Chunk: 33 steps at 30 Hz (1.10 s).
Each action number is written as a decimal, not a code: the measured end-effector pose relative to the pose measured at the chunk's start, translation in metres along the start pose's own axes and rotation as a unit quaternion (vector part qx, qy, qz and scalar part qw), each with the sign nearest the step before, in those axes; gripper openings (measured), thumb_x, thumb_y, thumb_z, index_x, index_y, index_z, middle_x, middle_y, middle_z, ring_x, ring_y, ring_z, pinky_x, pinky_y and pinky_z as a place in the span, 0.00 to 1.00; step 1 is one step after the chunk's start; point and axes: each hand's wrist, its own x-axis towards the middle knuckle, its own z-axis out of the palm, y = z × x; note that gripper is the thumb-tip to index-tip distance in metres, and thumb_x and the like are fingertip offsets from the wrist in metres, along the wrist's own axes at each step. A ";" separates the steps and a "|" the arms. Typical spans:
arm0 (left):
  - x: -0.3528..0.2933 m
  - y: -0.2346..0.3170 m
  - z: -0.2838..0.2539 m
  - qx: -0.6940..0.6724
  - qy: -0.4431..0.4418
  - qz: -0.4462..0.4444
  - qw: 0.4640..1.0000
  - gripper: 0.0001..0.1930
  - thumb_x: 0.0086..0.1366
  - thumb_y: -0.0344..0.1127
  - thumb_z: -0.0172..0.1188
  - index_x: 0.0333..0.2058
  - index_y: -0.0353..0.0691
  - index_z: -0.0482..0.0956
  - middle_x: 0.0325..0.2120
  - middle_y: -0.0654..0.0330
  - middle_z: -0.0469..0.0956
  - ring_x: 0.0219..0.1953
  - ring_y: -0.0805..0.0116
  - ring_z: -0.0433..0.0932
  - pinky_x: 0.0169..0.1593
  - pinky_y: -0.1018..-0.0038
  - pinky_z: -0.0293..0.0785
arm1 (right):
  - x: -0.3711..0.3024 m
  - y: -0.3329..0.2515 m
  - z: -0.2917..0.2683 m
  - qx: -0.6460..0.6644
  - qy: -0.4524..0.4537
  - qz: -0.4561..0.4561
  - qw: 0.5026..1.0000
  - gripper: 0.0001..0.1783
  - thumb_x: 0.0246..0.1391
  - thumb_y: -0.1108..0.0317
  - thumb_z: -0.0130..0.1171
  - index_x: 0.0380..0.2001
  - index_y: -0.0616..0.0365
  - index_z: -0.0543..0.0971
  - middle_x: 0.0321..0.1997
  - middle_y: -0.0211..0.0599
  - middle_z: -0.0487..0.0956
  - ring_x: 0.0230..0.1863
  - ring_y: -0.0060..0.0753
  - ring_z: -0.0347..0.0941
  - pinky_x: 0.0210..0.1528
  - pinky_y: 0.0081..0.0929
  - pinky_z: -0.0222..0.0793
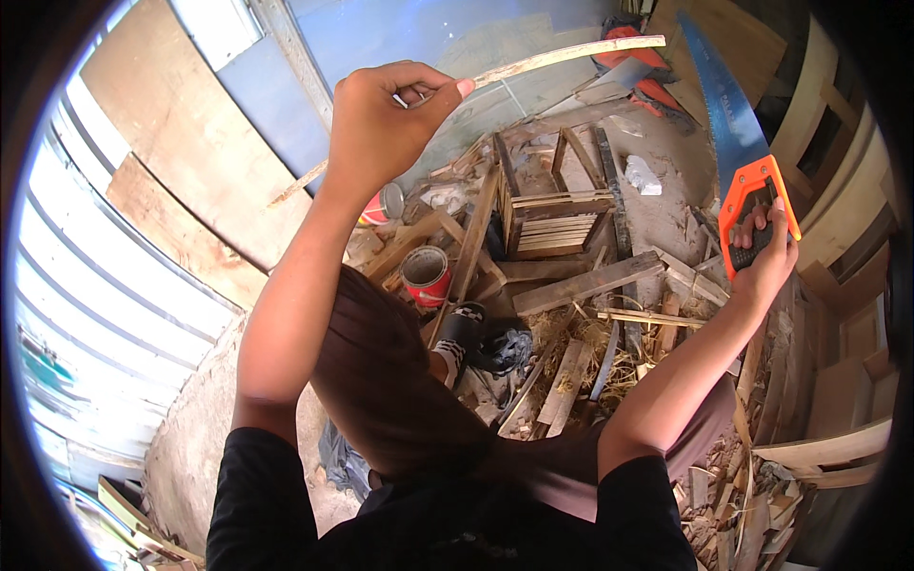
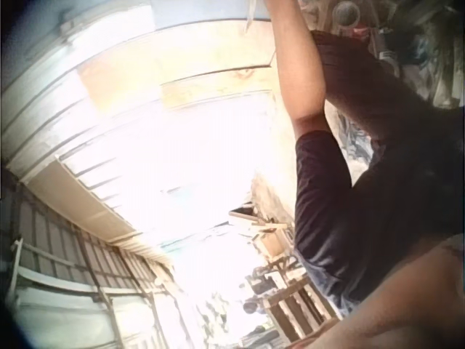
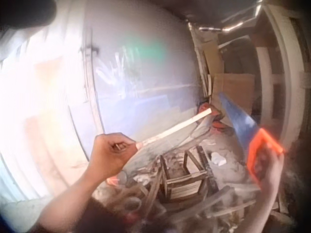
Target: The person sits on the floor and uses a hand saw to cut thin wooden strips. They hold the wood with one hand and saw with the other, then use a hammer to tap the cut pieces into a wooden frame structure.
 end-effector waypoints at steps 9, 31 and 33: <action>-0.012 -0.018 -0.009 -0.037 -0.020 -0.019 0.999 0.14 0.65 0.44 0.74 0.34 0.36 0.90 0.20 0.68 0.81 0.23 0.85 0.70 0.28 0.82 0.65 | -0.030 -0.010 0.028 0.002 -0.015 0.011 1.000 0.15 0.66 0.60 0.62 0.31 0.58 0.73 0.24 0.30 0.68 0.20 0.24 0.62 0.23 0.28 0.58; 0.021 -0.099 0.125 -0.126 -0.123 -0.093 0.980 0.09 0.62 0.40 0.71 0.35 0.41 0.91 0.21 0.59 0.85 0.21 0.71 0.79 0.30 0.70 0.74 | -0.065 -0.073 0.052 -0.076 0.033 -0.023 0.996 0.14 0.70 0.58 0.58 0.33 0.54 0.70 0.27 0.28 0.66 0.20 0.22 0.59 0.26 0.25 0.56; 0.024 -0.122 0.149 -0.101 -0.144 -0.123 0.977 0.09 0.61 0.41 0.71 0.34 0.43 0.92 0.21 0.55 0.85 0.22 0.59 0.84 0.34 0.65 0.79 | -0.055 -0.071 0.053 -0.058 0.015 -0.025 0.998 0.15 0.68 0.57 0.60 0.33 0.54 0.72 0.27 0.29 0.66 0.20 0.22 0.60 0.24 0.25 0.56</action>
